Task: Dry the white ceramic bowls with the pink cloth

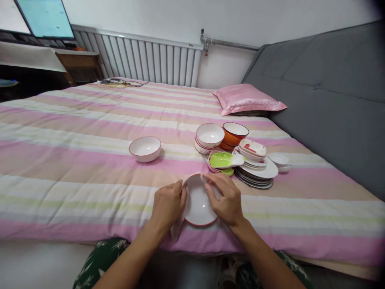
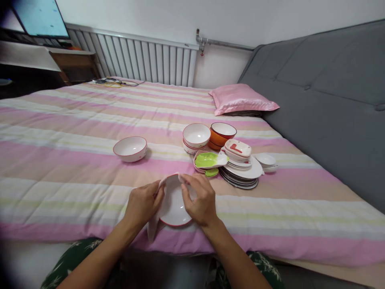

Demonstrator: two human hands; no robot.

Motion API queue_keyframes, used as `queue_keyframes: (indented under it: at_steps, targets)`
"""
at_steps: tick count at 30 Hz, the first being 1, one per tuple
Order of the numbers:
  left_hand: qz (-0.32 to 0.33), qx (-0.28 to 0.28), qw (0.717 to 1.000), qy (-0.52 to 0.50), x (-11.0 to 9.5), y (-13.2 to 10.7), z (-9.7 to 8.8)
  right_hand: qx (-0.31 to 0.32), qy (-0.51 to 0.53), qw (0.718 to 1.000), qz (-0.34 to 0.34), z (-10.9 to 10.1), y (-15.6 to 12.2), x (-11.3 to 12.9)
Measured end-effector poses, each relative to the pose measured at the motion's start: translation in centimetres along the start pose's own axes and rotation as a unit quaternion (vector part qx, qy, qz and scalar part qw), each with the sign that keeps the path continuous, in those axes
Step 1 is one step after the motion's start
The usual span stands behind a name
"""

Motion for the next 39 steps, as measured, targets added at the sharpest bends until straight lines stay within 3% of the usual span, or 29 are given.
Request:
queue_keyframes:
  at_steps: [3,12,16,30,39]
  targets:
    - [-0.002,-0.005,1.000,0.000,0.0,0.0,-0.1,-0.052,0.004,0.998,0.042,-1.2,0.1,-1.0]
    - [-0.011,0.004,1.000,0.006,0.3,0.0,0.1,-0.071,-0.011,0.994,0.082,-1.7,-0.2,-2.5]
    - [-0.013,0.011,1.000,0.008,0.3,0.1,0.1,-0.049,-0.014,0.994,0.101,-1.3,-0.3,-3.2]
    - [-0.006,0.002,1.000,0.020,0.1,0.0,0.0,0.013,-0.007,0.999,0.043,-0.1,0.0,-2.5]
    - [0.010,-0.007,1.000,0.028,-0.5,-0.2,-0.2,-0.001,0.000,0.997,0.076,-0.6,0.3,-2.6]
Point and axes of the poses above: each hand's wrist, its own y-axis towards the middle knuckle, its own z-axis out of the palm, x = y × z, the point moved 10 cm from there along y, towards the middle knuckle, and after that the axes turned 14 degrees about y, right-handed, at the moved point
